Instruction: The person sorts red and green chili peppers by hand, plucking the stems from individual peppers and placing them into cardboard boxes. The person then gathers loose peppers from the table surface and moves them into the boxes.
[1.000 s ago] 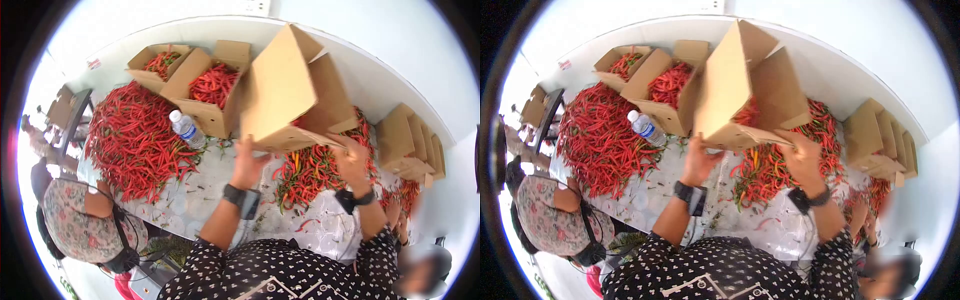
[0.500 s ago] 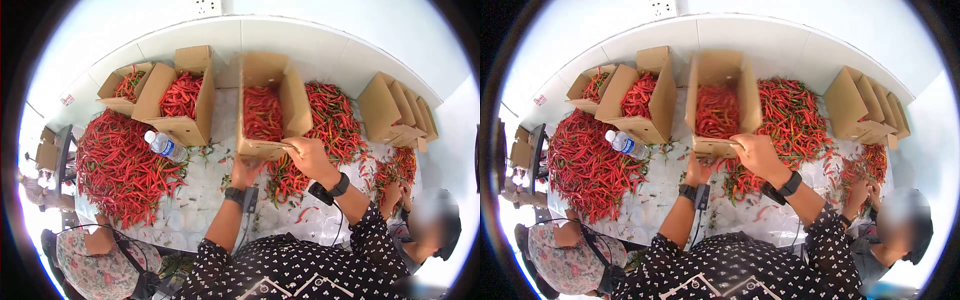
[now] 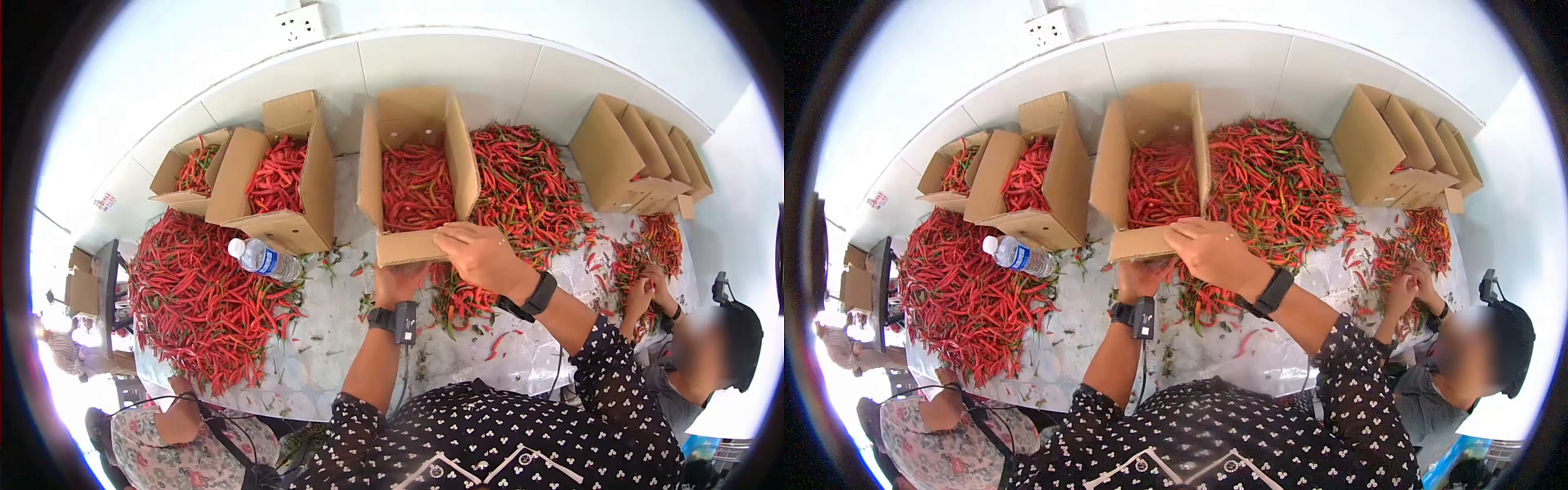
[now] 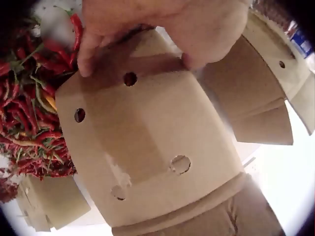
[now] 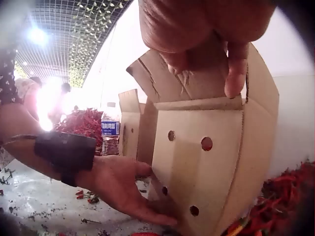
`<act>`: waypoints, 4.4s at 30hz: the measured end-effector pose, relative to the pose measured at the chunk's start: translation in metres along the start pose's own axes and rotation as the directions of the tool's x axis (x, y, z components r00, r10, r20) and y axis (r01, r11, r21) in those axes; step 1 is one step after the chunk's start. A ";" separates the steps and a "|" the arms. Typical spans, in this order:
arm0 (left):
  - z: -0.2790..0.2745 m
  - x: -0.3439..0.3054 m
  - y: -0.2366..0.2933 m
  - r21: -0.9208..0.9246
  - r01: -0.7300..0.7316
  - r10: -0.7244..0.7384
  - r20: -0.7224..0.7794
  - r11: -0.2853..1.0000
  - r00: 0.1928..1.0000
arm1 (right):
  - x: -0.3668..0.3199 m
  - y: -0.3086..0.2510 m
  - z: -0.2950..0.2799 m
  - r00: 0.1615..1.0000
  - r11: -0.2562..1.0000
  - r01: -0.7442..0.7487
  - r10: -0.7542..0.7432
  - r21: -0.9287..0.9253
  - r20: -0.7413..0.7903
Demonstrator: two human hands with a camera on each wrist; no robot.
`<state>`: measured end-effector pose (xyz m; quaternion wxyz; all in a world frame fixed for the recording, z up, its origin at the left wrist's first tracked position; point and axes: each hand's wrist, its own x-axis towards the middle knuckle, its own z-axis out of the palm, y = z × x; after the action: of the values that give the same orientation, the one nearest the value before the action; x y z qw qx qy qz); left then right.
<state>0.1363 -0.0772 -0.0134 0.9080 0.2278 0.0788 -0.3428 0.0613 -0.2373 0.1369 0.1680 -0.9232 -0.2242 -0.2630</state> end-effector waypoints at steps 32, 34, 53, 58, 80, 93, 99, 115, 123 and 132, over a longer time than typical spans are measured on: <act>0.042 0.014 -0.076 0.677 -0.307 -0.058 0.365 -0.669 0.929 | -0.071 0.159 0.067 0.343 0.466 -0.818 0.866 -0.337 0.364; 0.028 0.002 -0.074 0.695 -0.344 -0.079 0.383 -0.631 0.920 | -0.085 0.134 0.074 0.474 0.616 -0.743 0.759 -0.260 0.446; -0.045 -0.194 0.005 0.698 -0.144 0.156 0.347 -0.702 0.925 | -0.187 -0.061 0.024 0.857 0.915 -0.402 0.364 0.033 0.365; -0.047 -0.205 -0.023 0.664 -0.067 0.100 0.211 -0.745 0.972 | -0.211 -0.057 0.034 0.666 0.736 -0.658 0.668 -0.160 0.332; 0.004 -0.139 -0.030 0.587 -0.398 0.038 0.592 -0.705 0.805 | -0.100 0.058 0.092 0.770 0.800 -0.599 0.569 0.020 0.288; -0.037 -0.163 0.023 0.647 -0.374 0.030 0.523 -0.664 0.852 | -0.160 -0.030 0.071 0.837 0.899 -0.426 0.347 0.104 0.424; -0.053 -0.183 0.053 0.704 -0.322 0.197 0.548 -0.633 0.813 | -0.192 -0.006 0.058 0.866 0.903 -0.428 0.425 -0.049 0.263; -0.075 -0.180 0.019 0.573 -0.236 0.203 0.597 -0.785 0.777 | -0.193 -0.077 0.080 0.884 0.943 -0.334 0.314 -0.003 0.345; -0.063 -0.183 0.092 0.701 -0.104 0.501 0.597 -0.706 0.626 | -0.180 -0.051 0.064 0.882 0.892 -0.453 0.448 -0.004 0.147; -0.050 -0.206 -0.031 0.709 -0.266 0.287 0.557 -0.653 0.780 | -0.195 -0.041 0.064 0.902 0.904 -0.418 0.400 0.092 0.164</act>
<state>-0.0385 0.0471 -0.0072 0.2988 0.8916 -0.3273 0.0934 -0.0820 -0.2389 -0.0159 0.2607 -0.9536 -0.0526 -0.1410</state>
